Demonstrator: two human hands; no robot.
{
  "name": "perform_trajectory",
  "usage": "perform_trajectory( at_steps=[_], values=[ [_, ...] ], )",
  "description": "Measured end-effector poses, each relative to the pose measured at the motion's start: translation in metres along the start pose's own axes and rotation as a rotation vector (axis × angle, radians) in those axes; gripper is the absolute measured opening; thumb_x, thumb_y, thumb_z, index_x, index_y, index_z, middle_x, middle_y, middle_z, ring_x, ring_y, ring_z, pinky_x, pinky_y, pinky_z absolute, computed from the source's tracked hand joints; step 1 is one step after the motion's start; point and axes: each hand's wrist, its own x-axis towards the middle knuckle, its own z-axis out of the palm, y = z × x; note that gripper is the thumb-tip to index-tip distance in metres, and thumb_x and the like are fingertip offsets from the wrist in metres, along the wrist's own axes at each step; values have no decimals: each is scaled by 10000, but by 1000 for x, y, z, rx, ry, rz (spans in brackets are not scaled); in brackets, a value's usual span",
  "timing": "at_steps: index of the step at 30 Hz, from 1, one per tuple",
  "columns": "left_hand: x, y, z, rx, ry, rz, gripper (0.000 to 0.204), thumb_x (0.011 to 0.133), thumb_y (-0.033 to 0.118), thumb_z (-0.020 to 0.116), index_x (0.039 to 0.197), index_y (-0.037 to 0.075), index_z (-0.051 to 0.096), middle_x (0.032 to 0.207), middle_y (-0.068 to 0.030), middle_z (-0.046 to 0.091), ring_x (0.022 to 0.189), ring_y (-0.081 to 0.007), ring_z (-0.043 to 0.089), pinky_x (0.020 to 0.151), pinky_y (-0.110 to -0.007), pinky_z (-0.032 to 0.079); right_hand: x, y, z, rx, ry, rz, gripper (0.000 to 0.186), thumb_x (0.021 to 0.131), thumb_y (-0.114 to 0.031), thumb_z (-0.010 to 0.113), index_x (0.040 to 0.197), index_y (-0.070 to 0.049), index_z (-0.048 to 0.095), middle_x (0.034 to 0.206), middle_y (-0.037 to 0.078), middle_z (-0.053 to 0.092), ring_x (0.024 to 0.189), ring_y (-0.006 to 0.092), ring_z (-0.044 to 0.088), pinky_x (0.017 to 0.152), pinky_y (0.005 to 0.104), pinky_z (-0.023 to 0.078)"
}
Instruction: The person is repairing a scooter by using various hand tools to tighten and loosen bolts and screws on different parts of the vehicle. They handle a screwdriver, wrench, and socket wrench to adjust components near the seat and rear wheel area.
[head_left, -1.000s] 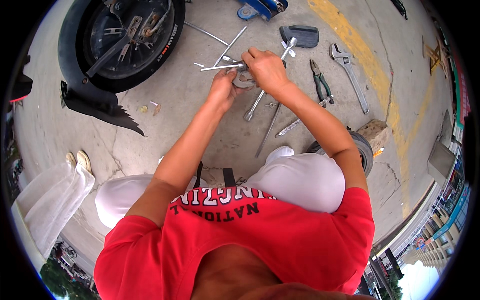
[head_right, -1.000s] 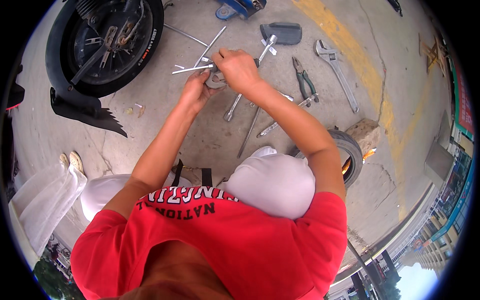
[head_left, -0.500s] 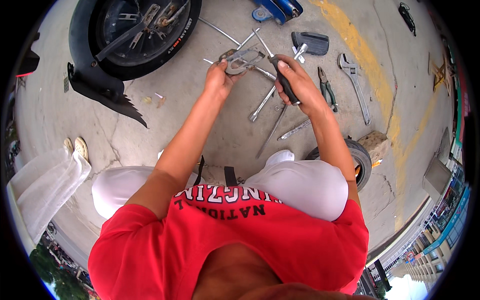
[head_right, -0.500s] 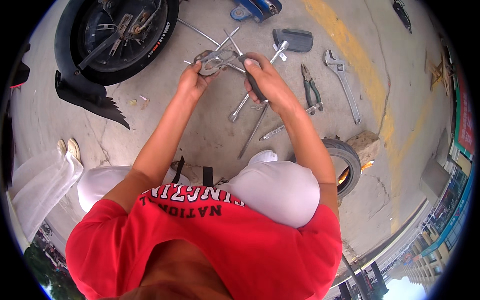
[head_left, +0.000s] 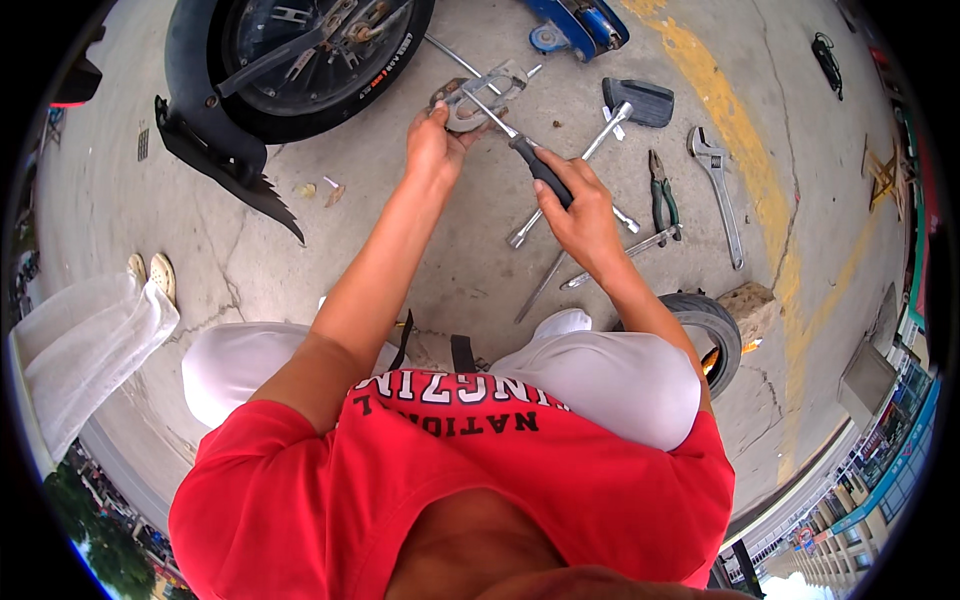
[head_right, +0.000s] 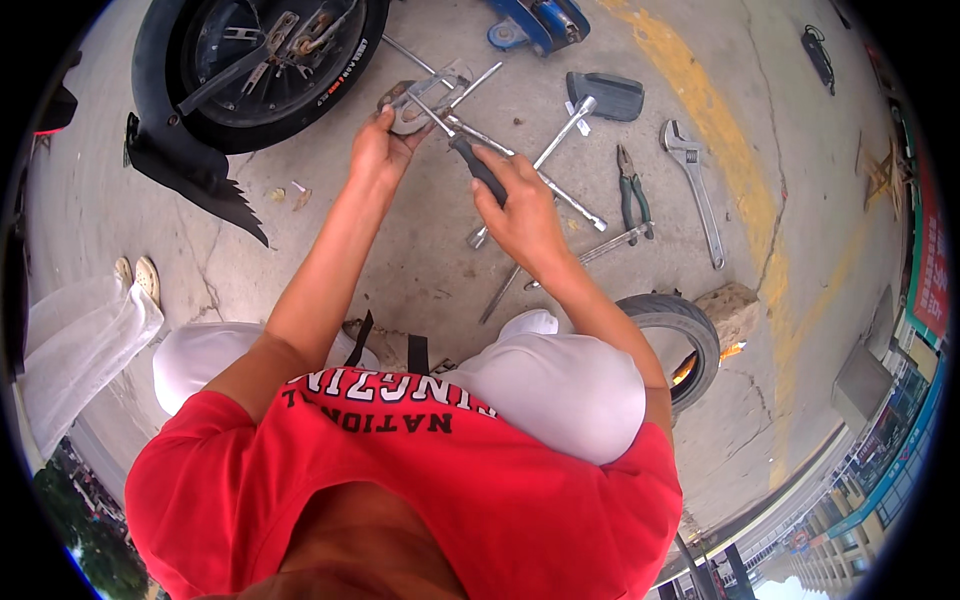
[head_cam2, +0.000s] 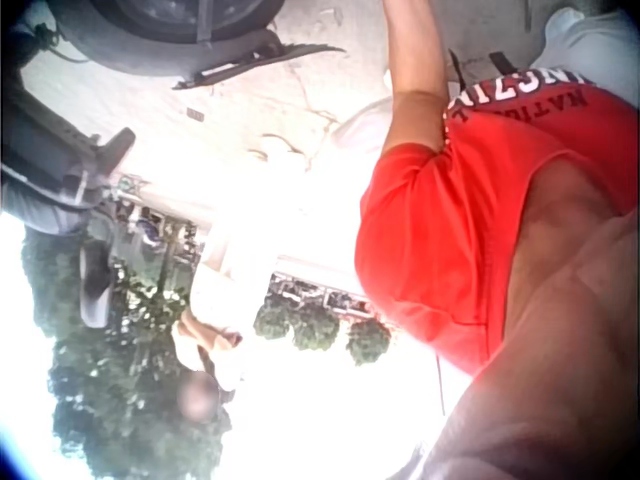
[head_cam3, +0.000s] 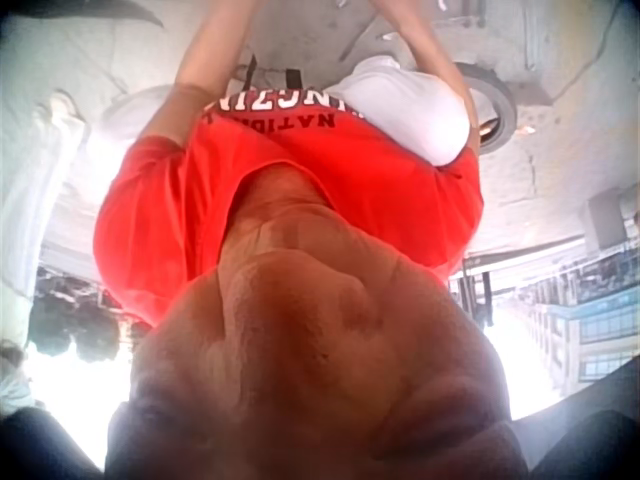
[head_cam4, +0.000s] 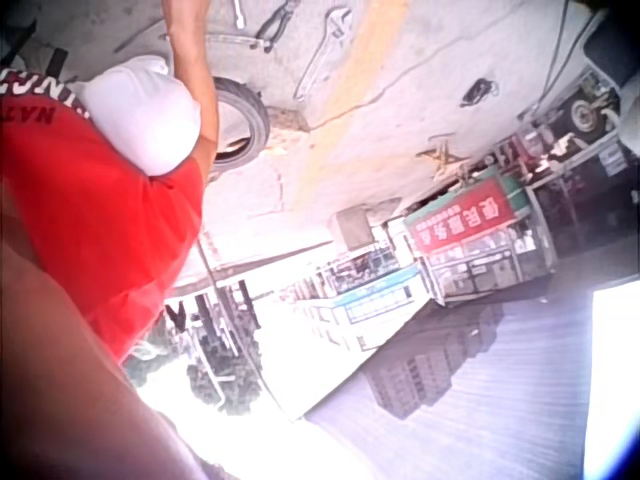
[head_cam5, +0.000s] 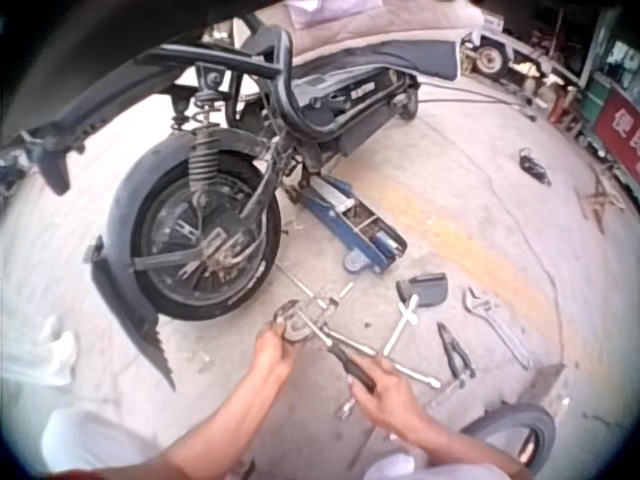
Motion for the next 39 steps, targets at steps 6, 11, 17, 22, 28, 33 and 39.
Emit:
perform_trajectory(
  at_steps=[6,11,17,22,28,33,39],
  values=[
    [1,-1,-2,-2,-6,13,333,1000,139,292,1253,-39,414,1227,-202,483,1096,-337,542,912,-519,500,3,3,0,-46,9,-55,360,817,-109,611,1170,-48,590,877,168,561,771,311,583,695,366,465],
    [0,0,-4,74,36,-12,335,997,134,299,1272,-24,407,1261,-183,488,1135,-314,527,952,-526,471,4,6,-1,-50,-5,-71,373,806,-117,619,1174,-58,593,886,174,556,769,330,583,687,381,468],
    [-1,-1,-4,63,-1,3,344,1000,144,294,1280,-22,405,1259,-178,490,1127,-305,535,937,-517,484,6,6,-2,-56,-23,-54,374,805,-119,620,1173,-63,594,899,173,562,781,326,590,688,371,470],
    [-1,-2,-6,50,-55,45,328,1001,150,306,1256,-35,395,1222,-196,492,1077,-321,560,885,-507,522,4,6,2,49,-9,33,345,838,-118,607,1175,-47,591,831,132,574,745,223,572,694,312,452],
    [0,-2,-8,67,-61,150,311,997,150,330,1225,-52,393,1184,-210,503,1026,-320,585,841,-482,551,8,11,11,200,22,84,347,842,-111,608,1182,-45,585,850,120,576,749,221,584,701,289,465],
    [-10,18,6,180,-28,291,292,989,142,360,1194,-59,417,1108,-183,529,940,-267,609,780,-441,576,3,-10,13,-305,30,-241,402,816,-109,630,1211,-67,564,933,141,561,712,305,610,597,347,488],
    [-18,47,18,229,-30,405,283,979,140,384,1170,-63,434,1003,-150,555,848,-227,623,725,-394,594,25,-17,9,352,-28,-74,403,888,-137,580,1272,-41,503,917,75,547,516,84,455,410,229,339]
  ],
)
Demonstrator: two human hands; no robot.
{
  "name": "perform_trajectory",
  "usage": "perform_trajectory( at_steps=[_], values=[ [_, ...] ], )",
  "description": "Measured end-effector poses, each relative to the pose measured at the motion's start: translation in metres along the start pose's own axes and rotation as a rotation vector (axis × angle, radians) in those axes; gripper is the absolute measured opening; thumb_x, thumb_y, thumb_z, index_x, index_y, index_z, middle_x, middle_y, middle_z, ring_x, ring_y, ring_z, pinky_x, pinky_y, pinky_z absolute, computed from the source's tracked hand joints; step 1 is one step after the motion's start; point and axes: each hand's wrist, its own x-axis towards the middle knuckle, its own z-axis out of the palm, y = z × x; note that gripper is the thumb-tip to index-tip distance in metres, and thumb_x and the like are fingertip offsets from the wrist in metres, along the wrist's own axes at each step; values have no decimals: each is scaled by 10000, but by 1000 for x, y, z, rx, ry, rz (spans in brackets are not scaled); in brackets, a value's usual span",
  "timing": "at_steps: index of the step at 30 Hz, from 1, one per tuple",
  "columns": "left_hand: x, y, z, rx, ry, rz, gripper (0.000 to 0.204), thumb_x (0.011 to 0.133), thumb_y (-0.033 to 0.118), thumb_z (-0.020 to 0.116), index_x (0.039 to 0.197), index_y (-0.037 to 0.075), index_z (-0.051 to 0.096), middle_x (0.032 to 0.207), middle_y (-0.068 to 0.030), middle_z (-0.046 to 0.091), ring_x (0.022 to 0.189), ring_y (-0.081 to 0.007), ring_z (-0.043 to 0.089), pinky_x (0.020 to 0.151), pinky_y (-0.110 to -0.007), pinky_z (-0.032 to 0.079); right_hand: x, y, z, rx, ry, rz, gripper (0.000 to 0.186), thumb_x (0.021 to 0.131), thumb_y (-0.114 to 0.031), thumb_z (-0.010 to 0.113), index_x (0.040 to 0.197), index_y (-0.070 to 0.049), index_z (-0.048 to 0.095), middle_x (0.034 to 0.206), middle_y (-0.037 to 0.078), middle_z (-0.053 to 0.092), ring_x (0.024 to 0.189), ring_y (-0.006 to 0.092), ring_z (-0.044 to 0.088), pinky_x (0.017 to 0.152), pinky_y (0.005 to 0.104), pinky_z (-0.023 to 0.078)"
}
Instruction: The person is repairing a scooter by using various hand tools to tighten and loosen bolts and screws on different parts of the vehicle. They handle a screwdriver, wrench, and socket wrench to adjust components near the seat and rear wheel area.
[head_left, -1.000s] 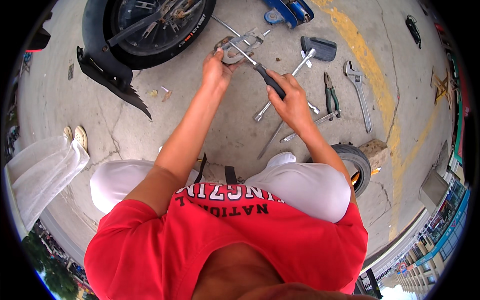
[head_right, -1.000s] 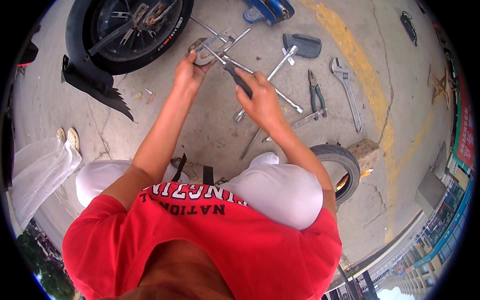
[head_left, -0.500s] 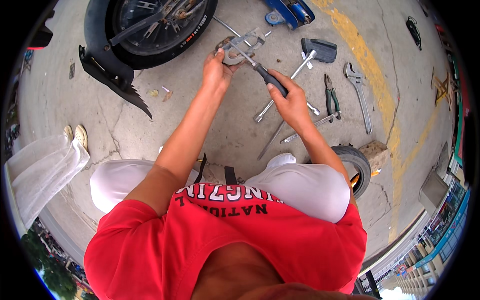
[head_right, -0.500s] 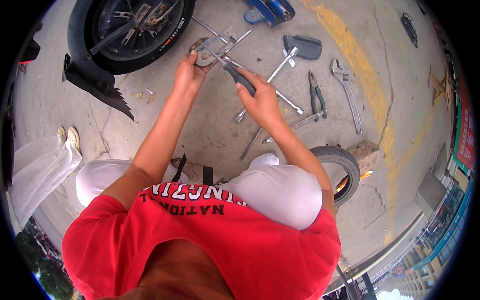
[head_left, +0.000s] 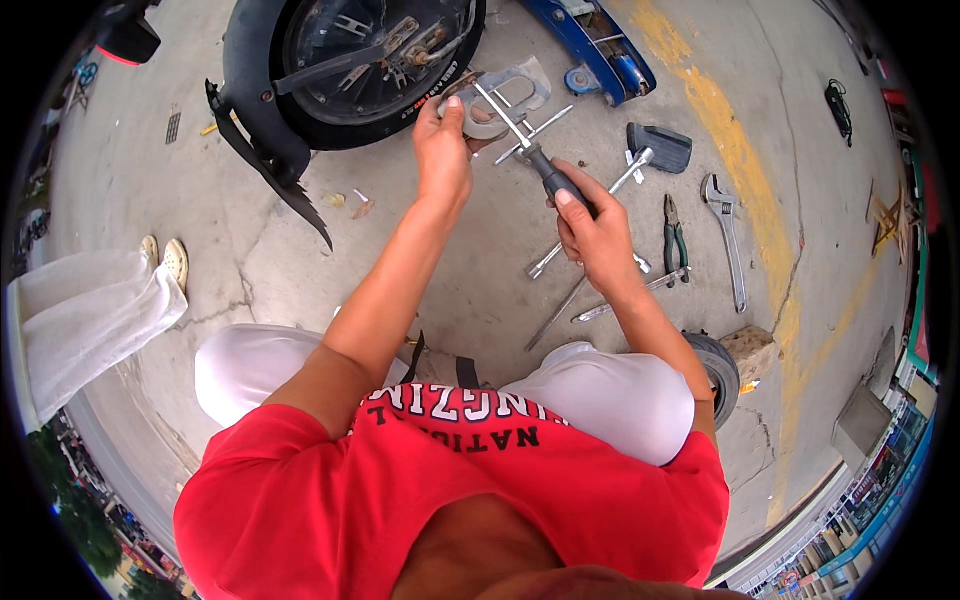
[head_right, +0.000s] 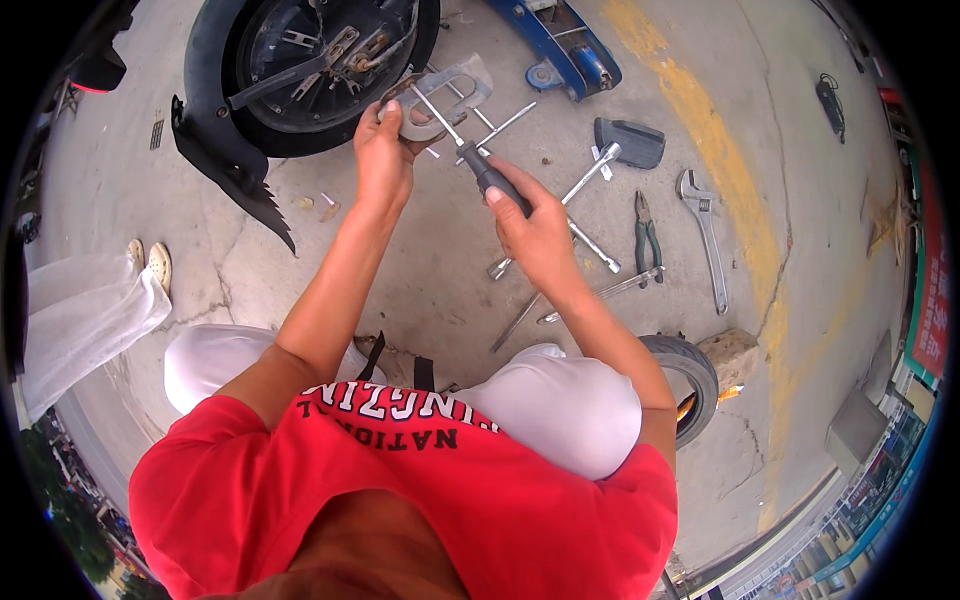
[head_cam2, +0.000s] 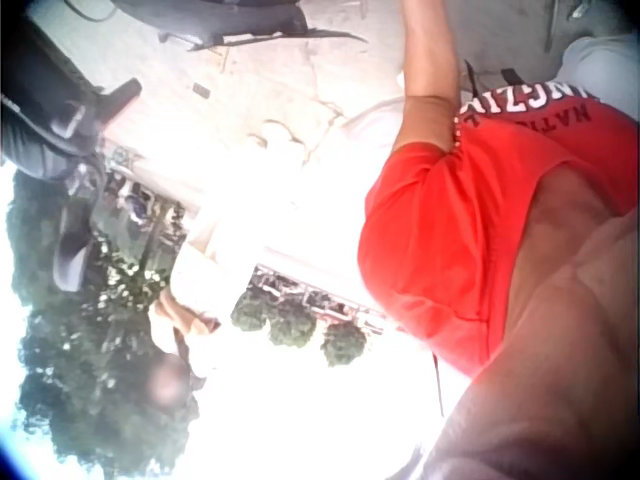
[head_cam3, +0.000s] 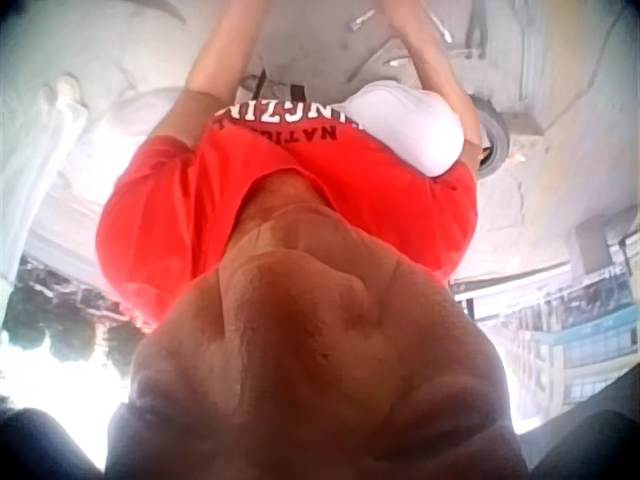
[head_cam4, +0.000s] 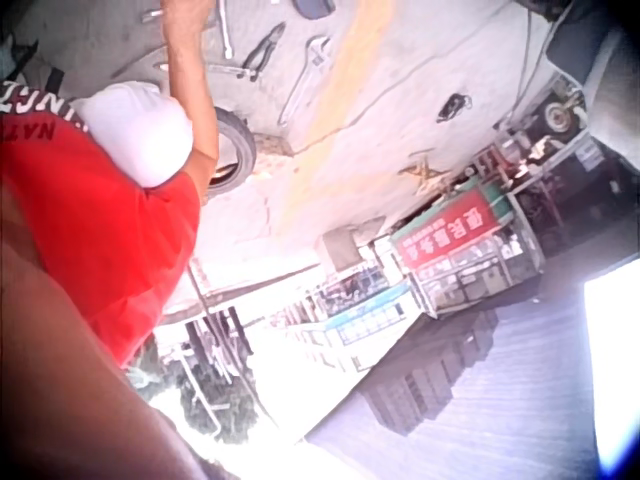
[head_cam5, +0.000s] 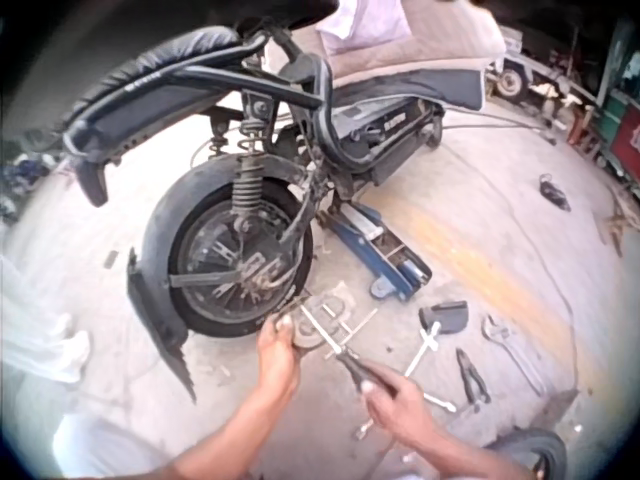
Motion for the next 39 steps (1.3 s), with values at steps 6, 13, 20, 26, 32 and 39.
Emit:
perform_trajectory(
  at_steps=[6,13,20,26,32,39],
  values=[
    [8,12,-5,-38,15,17,275,975,141,397,1149,-67,444,972,-141,565,827,-223,622,731,-389,588,19,-23,-7,62,-99,46,395,881,-132,580,1250,-11,505,939,115,554,629,179,521,538,273,416],
    [14,37,-6,29,39,60,247,975,134,390,1110,-61,456,884,-120,580,767,-221,620,700,-390,578,23,-45,13,-381,-33,-205,386,836,-98,612,1203,-7,537,942,167,553,788,327,583,697,377,471],
    [33,54,-3,30,87,124,235,957,104,423,1074,-93,478,825,-139,592,684,-228,643,578,-349,596,52,-67,19,-389,-34,-224,366,832,-89,608,1180,6,545,929,186,560,799,343,580,710,383,467],
    [42,61,2,-57,96,96,225,937,93,485,1022,-115,504,866,-168,609,693,-245,652,562,-349,599,62,-73,23,-420,-35,-181,357,844,-118,619,1182,-15,564,960,160,586,857,285,588,760,327,460],
    [41,63,4,-99,147,8,233,928,117,521,979,-105,568,824,-168,643,677,-234,656,569,-337,597,73,-73,20,-445,-52,-221,372,830,-97,616,1187,-13,554,929,167,556,825,337,579,718,376,464],
    [42,63,-3,-119,130,-33,244,918,123,538,1004,-104,560,859,-187,651,724,-259,672,588,-347,599,70,-64,25,-591,-60,-343,406,815,-82,634,1209,-38,550,942,142,543,712,307,587,604,363,488]
  ],
)
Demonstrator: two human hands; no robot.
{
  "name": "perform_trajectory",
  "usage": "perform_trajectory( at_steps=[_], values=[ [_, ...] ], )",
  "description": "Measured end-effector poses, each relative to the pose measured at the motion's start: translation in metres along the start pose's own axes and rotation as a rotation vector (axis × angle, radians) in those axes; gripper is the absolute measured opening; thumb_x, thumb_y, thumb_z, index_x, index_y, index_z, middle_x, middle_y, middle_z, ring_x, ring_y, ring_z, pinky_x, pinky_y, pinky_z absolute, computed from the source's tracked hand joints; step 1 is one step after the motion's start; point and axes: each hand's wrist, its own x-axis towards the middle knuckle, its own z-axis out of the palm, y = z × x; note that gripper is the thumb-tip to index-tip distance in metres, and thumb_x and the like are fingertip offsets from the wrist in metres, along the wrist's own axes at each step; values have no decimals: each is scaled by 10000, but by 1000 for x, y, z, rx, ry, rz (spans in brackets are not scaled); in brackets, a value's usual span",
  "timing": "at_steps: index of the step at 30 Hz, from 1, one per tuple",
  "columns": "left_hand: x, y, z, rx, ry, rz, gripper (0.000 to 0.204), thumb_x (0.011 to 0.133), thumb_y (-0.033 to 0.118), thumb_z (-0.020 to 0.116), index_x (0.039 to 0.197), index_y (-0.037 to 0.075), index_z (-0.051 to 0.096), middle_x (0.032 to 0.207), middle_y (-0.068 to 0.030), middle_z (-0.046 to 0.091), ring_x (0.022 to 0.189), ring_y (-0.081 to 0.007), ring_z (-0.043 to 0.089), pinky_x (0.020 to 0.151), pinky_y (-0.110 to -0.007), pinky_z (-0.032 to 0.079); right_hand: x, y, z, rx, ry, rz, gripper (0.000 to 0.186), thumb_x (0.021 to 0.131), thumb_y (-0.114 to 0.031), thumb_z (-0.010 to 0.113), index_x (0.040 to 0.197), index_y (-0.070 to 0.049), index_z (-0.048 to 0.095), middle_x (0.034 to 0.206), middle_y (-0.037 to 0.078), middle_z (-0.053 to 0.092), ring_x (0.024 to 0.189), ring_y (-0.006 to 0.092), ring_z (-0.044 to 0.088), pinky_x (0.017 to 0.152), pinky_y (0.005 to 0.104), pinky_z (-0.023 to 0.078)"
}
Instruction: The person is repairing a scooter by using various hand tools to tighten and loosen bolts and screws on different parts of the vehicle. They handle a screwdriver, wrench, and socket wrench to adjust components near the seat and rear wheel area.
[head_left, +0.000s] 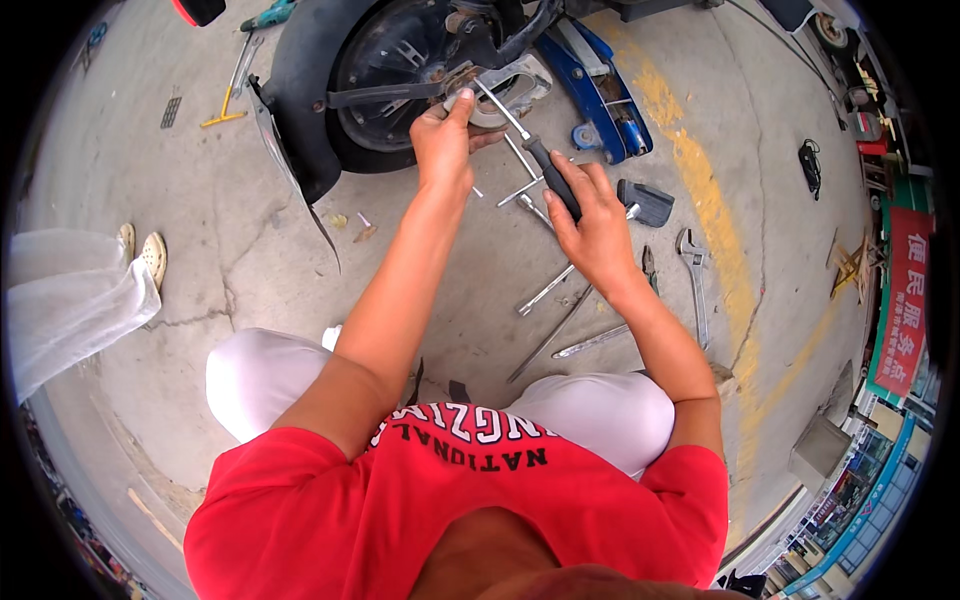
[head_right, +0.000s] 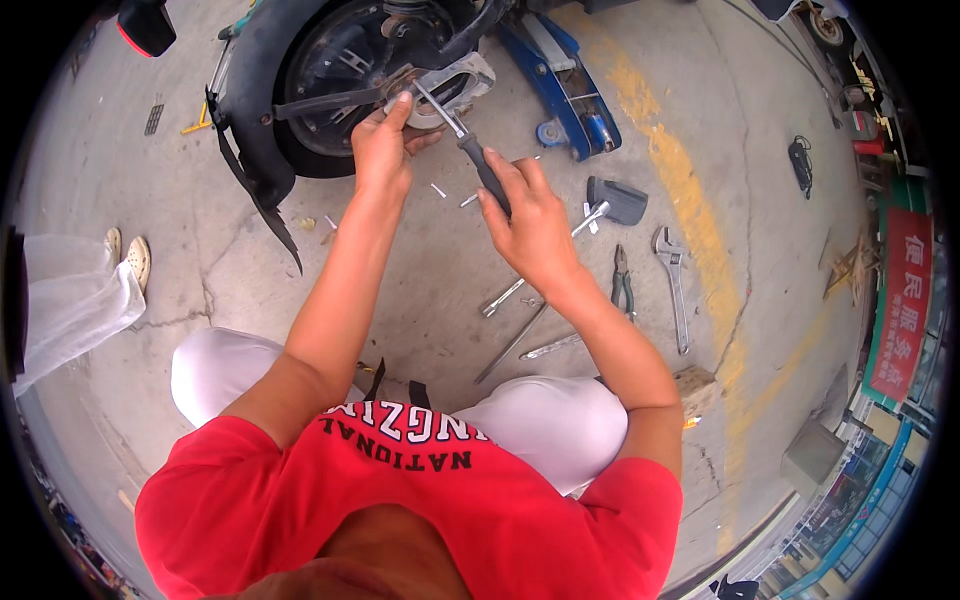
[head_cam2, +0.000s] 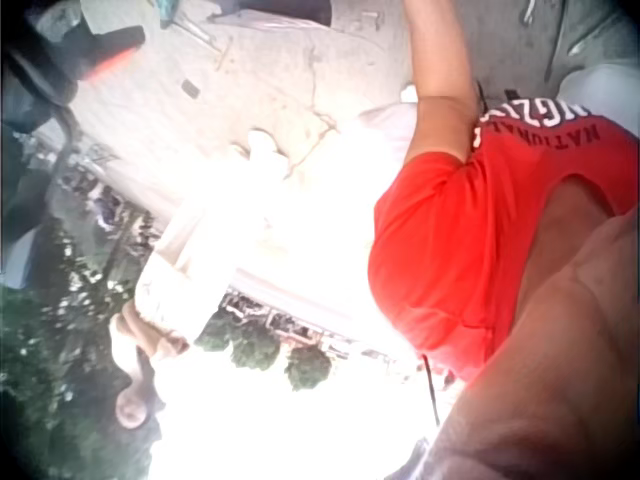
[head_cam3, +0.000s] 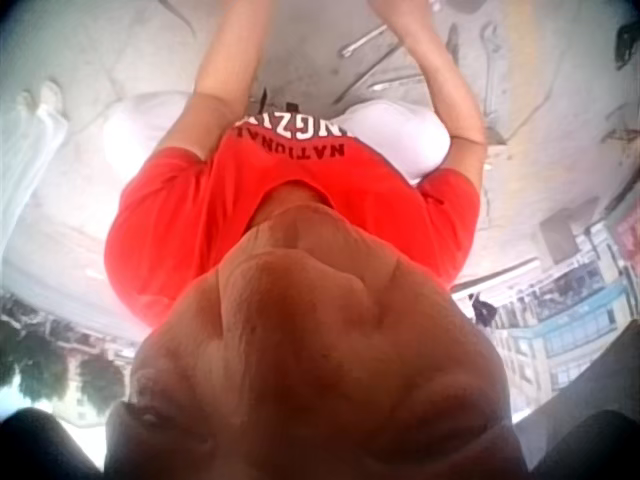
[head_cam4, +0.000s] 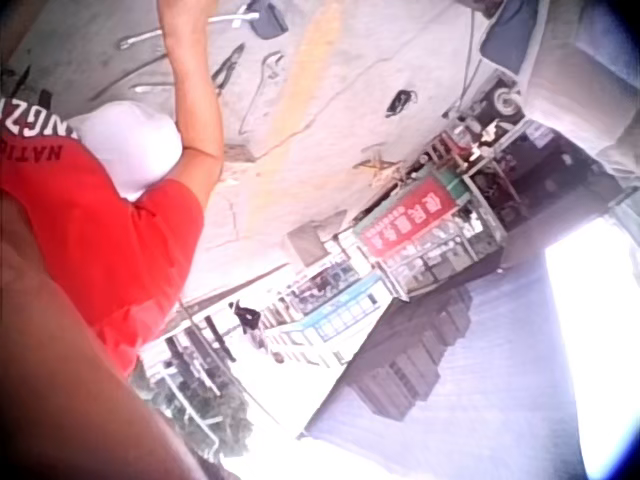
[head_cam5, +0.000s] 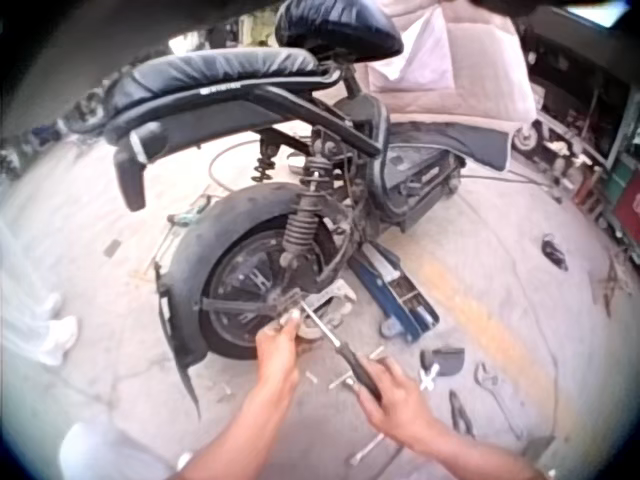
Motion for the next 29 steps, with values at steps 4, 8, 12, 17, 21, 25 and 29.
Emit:
perform_trajectory(
  at_steps=[4,8,12,17,21,25,29],
  values=[
    [3,-2,-2,-43,-12,-14,246,916,126,541,1011,-101,555,874,-193,651,730,-264,674,602,-353,600,-3,7,4,-260,4,-118,459,776,-58,653,1224,-77,556,949,116,536,659,270,586,551,356,492],
    [6,-5,-6,-128,-24,-33,245,916,132,543,1021,-89,553,890,-185,650,735,-257,673,609,-346,599,-1,9,0,-552,0,-237,498,741,-39,664,1224,-120,573,972,104,531,642,245,584,546,350,494],
    [6,-9,-8,-158,-30,-26,237,916,135,546,1034,-71,554,886,-161,651,727,-241,669,616,-339,596,9,7,-11,-468,16,-222,451,771,-45,655,1211,-110,583,989,117,535,676,256,587,567,353,493],
    [6,-7,-10,-161,-64,-45,225,918,143,548,1024,-56,554,881,-151,648,718,-226,664,621,-337,593,12,-7,-12,-23,-2,23,382,808,-59,642,1187,-59,588,962,151,541,752,289,593,632,360,478],
    [2,-7,-5,-174,-22,-22,247,921,168,548,1005,-65,543,893,-167,638,729,-235,663,622,-345,593,18,-4,-17,27,-87,22,339,874,-125,571,1190,-5,553,879,137,544,596,211,561,510,298,449],
    [1,-9,-4,-187,14,40,299,918,198,558,1018,-80,515,915,-193,624,732,-253,665,622,-367,592,38,-5,-29,1752,-282,1160,420,964,-211,314,1289,52,351,771,31,449,360,18,304,277,167,235],
    [-10,-14,-3,-242,31,-22,482,894,274,604,1128,-102,415,970,-227,602,752,-301,674,618,-380,592,24,11,-15,1946,-367,1160,382,963,-208,300,1235,35,412,795,65,500,372,36,338,296,174,284]
  ],
)
